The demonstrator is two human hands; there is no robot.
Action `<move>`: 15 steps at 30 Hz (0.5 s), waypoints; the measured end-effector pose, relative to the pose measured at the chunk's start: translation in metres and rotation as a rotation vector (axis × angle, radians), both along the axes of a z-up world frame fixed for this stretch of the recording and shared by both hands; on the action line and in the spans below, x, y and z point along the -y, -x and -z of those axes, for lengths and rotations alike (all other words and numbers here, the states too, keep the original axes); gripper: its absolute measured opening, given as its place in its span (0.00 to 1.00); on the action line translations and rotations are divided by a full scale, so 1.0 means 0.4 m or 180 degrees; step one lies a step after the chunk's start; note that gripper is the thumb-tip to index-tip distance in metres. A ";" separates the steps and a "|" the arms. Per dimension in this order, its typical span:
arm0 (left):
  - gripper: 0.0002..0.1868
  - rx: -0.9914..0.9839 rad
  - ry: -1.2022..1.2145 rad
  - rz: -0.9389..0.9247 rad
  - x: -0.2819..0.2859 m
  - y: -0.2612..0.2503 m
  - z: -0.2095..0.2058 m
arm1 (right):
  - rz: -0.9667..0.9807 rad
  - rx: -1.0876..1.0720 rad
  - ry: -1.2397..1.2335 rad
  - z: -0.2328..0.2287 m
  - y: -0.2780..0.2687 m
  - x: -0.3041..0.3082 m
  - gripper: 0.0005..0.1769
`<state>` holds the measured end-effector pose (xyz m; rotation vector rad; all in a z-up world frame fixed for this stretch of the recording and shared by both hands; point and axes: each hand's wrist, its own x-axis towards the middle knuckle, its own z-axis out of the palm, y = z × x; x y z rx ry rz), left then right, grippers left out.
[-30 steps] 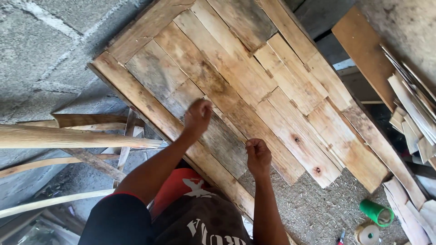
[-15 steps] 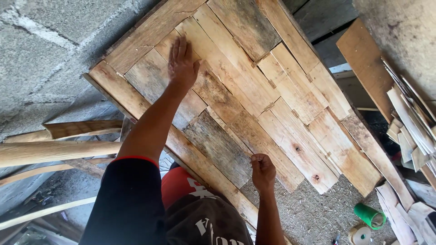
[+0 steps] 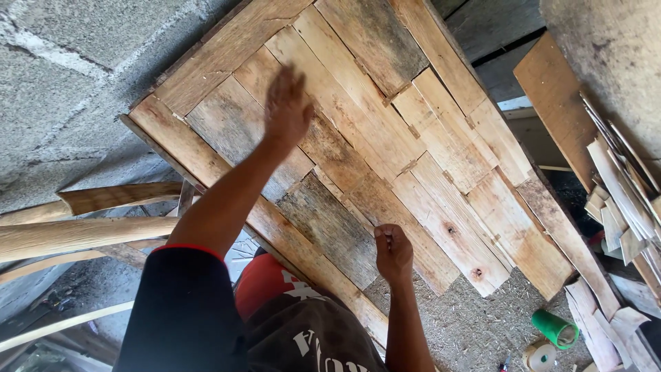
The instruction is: Applying adhesive tape and trimming it while assembling wood panels in a workshop environment.
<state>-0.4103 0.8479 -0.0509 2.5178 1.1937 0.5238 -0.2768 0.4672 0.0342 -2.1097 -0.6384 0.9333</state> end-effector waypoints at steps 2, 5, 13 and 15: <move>0.24 0.0301 0.0041 0.0161 0.090 -0.008 -0.088 | -0.0205 0.0238 0.0058 -0.051 -0.001 -0.058 0.06; 0.09 0.0646 0.2830 0.0700 0.246 -0.006 -0.257 | -0.0462 0.0324 -0.0009 -0.114 -0.002 -0.141 0.06; 0.07 0.0893 0.2722 0.1288 0.412 0.029 -0.254 | -0.1175 0.0787 -0.0195 -0.168 0.012 -0.247 0.04; 0.06 0.0912 0.2761 0.1165 0.408 0.038 -0.272 | -0.1199 0.0779 -0.0246 -0.169 0.021 -0.253 0.04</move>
